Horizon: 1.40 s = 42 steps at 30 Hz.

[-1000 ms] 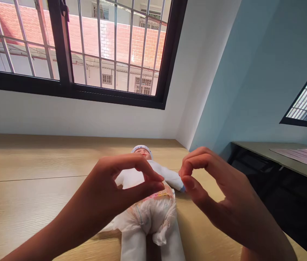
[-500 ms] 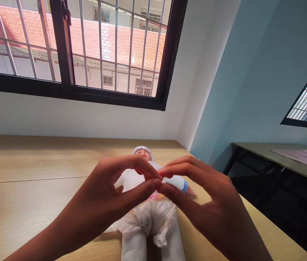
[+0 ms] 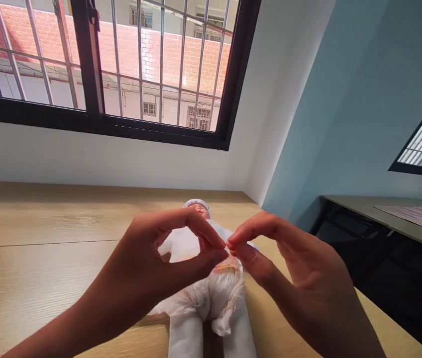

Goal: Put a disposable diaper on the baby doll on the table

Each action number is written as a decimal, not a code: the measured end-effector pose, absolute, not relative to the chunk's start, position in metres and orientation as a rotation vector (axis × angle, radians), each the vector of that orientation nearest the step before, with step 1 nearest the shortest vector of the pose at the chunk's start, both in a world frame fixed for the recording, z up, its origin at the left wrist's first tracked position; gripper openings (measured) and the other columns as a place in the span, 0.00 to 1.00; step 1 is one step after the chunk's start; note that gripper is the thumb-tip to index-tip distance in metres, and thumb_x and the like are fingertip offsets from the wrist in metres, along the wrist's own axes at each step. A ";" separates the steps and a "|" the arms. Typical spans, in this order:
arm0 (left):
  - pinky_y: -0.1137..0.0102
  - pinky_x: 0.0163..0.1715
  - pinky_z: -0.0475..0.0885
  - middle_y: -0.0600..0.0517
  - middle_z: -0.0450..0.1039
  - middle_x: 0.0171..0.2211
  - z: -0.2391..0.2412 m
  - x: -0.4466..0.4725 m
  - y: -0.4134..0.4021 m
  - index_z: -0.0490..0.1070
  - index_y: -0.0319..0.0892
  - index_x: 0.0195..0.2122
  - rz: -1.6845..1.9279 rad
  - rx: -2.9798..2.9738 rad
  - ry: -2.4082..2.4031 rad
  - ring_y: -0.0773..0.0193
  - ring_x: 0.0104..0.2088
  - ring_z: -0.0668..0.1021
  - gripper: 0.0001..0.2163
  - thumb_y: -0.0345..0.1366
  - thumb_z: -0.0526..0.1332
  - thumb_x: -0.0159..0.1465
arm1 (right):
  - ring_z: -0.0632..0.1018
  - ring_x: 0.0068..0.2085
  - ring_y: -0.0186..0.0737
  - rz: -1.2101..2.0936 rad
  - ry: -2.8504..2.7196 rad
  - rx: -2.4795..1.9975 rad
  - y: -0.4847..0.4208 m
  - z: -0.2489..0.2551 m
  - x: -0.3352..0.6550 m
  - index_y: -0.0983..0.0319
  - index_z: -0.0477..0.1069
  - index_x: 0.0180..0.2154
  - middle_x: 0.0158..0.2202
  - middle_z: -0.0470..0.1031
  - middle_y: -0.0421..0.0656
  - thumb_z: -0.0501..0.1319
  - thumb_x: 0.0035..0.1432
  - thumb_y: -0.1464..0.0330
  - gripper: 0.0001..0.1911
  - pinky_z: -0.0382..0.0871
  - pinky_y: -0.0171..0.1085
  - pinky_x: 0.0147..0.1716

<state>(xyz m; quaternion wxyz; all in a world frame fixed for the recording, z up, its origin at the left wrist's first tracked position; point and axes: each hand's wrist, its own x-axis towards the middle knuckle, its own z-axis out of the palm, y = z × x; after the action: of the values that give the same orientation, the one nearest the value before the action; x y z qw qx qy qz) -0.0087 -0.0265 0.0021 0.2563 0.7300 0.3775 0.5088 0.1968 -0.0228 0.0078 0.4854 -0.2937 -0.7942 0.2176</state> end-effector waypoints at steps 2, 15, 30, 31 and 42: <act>0.79 0.27 0.69 0.59 0.76 0.28 0.003 -0.008 -0.029 0.76 0.48 0.28 1.401 1.981 1.020 0.70 0.31 0.77 0.06 0.36 0.69 0.61 | 0.77 0.41 0.24 0.568 -1.931 -0.705 -0.025 0.007 0.196 0.52 0.73 0.38 0.36 0.77 0.29 0.63 0.66 0.69 0.04 0.68 0.20 0.46; 0.77 0.34 0.74 0.60 0.77 0.30 0.004 -0.006 -0.039 0.75 0.48 0.30 1.480 1.774 0.737 0.70 0.32 0.78 0.06 0.33 0.70 0.62 | 0.78 0.39 0.27 0.229 -1.992 -0.540 -0.033 0.001 0.190 0.55 0.72 0.39 0.37 0.77 0.31 0.63 0.63 0.75 0.08 0.72 0.28 0.45; 0.72 0.37 0.69 0.54 0.71 0.35 -0.023 -0.003 0.037 0.67 0.41 0.35 1.166 1.173 0.515 0.68 0.38 0.74 0.09 0.35 0.68 0.64 | 0.73 0.34 0.35 -0.338 -2.254 -0.666 0.021 -0.014 0.181 0.63 0.72 0.40 0.33 0.78 0.38 0.59 0.65 0.79 0.06 0.67 0.36 0.40; 0.72 0.37 0.68 0.54 0.71 0.35 -0.025 -0.004 0.041 0.67 0.40 0.35 1.172 1.168 0.527 0.67 0.38 0.74 0.09 0.35 0.68 0.64 | 0.73 0.33 0.35 -0.343 -2.268 -0.671 0.023 -0.015 0.180 0.63 0.72 0.39 0.32 0.77 0.38 0.59 0.65 0.79 0.06 0.67 0.37 0.40; 0.67 0.44 0.71 0.54 0.75 0.35 -0.022 -0.012 0.042 0.63 0.42 0.36 1.273 1.140 0.464 0.64 0.39 0.80 0.10 0.35 0.66 0.66 | 0.74 0.36 0.35 0.300 -2.194 -0.958 0.022 -0.013 0.175 0.59 0.69 0.37 0.34 0.74 0.36 0.56 0.68 0.68 0.05 0.65 0.36 0.41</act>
<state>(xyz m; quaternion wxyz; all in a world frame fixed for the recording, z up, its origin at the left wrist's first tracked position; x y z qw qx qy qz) -0.0120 0.0423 -0.0216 0.6330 0.4986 0.2028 0.5564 0.1754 0.0225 -0.0128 0.3565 -0.3709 -0.8496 0.1162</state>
